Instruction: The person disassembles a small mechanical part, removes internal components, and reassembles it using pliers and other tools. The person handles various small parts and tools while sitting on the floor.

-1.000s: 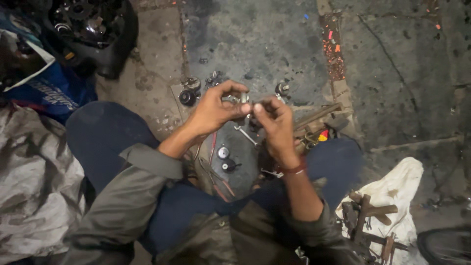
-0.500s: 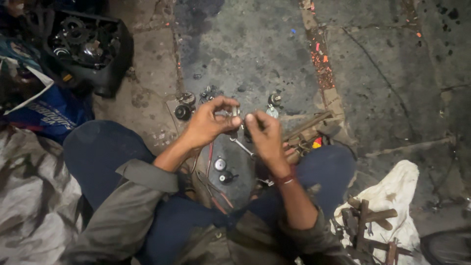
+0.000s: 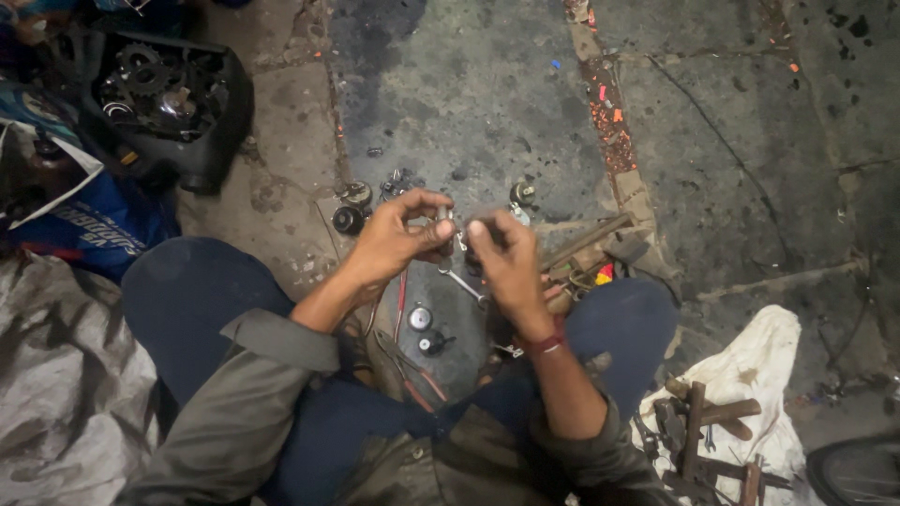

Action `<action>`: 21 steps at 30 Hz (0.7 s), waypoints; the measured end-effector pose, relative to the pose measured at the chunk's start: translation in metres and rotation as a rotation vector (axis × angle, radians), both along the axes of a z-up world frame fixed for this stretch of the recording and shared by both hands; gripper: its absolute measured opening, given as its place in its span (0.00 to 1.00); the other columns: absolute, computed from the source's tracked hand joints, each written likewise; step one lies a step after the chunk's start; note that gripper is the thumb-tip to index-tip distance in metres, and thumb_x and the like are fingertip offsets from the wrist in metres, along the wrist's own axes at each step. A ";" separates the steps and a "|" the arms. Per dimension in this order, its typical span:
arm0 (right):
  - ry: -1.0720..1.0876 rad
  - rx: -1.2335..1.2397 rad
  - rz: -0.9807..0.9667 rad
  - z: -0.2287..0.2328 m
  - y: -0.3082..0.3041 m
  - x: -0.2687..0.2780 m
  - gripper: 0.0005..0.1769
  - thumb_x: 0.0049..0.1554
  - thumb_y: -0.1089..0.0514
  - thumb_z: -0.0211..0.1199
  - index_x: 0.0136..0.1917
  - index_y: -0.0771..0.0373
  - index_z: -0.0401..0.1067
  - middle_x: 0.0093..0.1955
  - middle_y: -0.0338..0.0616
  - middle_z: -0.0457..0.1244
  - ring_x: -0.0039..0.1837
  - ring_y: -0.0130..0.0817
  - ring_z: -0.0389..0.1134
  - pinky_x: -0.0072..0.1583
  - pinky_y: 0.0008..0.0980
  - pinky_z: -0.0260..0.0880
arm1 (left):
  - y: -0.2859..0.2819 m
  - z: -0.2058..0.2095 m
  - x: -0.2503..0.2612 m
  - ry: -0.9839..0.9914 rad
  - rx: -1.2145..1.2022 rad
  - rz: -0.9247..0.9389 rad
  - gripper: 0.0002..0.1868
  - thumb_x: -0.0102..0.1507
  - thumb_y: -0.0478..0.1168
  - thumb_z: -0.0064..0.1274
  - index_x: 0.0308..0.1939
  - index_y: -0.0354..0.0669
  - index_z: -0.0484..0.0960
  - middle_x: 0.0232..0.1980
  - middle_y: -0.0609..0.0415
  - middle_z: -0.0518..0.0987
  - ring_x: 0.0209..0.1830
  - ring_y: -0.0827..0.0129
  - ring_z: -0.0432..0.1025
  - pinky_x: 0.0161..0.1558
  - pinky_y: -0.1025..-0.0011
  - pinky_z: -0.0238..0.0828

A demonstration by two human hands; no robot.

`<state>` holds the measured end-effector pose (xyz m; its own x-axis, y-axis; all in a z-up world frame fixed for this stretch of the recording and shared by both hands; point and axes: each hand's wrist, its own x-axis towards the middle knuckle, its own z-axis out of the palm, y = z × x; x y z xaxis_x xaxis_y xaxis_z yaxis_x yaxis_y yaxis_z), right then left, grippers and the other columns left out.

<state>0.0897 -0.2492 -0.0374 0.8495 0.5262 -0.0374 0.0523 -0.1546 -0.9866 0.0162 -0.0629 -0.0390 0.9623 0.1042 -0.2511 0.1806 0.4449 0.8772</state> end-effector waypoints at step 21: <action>-0.119 -0.102 0.029 -0.006 0.004 -0.004 0.12 0.63 0.58 0.62 0.41 0.67 0.72 0.32 0.29 0.61 0.37 0.15 0.57 0.38 0.24 0.58 | -0.005 0.003 -0.001 0.013 0.040 -0.020 0.25 0.61 0.41 0.64 0.58 0.33 0.76 0.49 0.51 0.77 0.40 0.73 0.78 0.39 0.74 0.78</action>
<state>0.0857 -0.2451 -0.0435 0.8357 0.5491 0.0082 0.1739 -0.2504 -0.9524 0.0148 -0.0681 -0.0359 0.9610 0.0949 -0.2598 0.2009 0.4060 0.8915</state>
